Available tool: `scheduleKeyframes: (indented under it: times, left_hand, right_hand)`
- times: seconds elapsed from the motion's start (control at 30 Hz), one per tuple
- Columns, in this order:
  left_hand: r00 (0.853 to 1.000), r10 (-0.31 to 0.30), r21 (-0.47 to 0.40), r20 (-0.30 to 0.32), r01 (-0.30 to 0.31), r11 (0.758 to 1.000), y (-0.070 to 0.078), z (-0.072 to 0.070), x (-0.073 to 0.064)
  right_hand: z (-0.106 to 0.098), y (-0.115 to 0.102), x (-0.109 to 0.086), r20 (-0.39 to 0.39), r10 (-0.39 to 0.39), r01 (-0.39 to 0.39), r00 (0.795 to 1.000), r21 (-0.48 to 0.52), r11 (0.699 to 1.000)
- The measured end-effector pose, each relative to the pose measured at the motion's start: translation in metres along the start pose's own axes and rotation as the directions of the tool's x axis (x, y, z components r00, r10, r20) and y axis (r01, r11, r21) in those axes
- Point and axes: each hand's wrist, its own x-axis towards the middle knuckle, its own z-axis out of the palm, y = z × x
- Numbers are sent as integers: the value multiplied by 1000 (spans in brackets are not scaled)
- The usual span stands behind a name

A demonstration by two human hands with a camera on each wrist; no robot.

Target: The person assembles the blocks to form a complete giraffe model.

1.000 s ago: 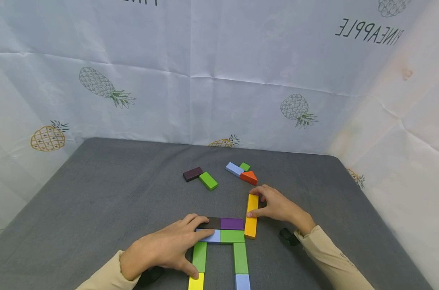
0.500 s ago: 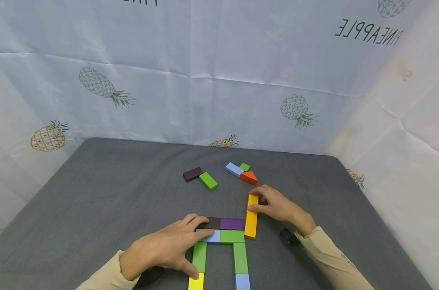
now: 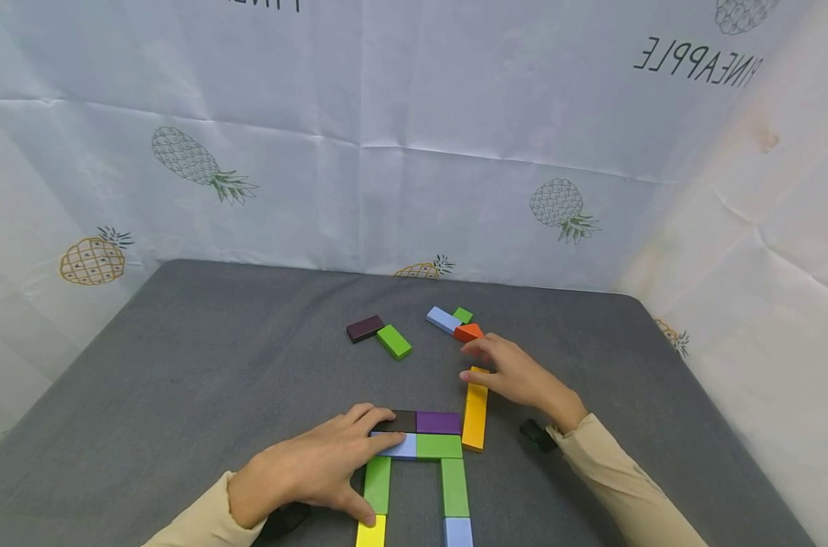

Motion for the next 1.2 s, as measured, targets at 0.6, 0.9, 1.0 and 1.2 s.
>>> scheduleKeyframes:
  times: [0.6,0.9,1.0,1.2]
  left_hand:
    - [1000,-2,15,15,1,1000,0,-2,1]
    - [1000,0,24,14,0,1000,0,-2,1]
    - [1000,1,27,13,-1,1000,0,-2,1]
    - [1000,6,37,6,-6,999,-1,-1,1]
  right_hand:
    - [4,-35,47,44,-76,78,996,-47,996]
    - [8,-49,67,66,-131,136,989,-81,987]
    - [10,-53,73,68,-146,152,987,-97,984]
    - [18,-57,86,86,-134,144,987,-120,982]
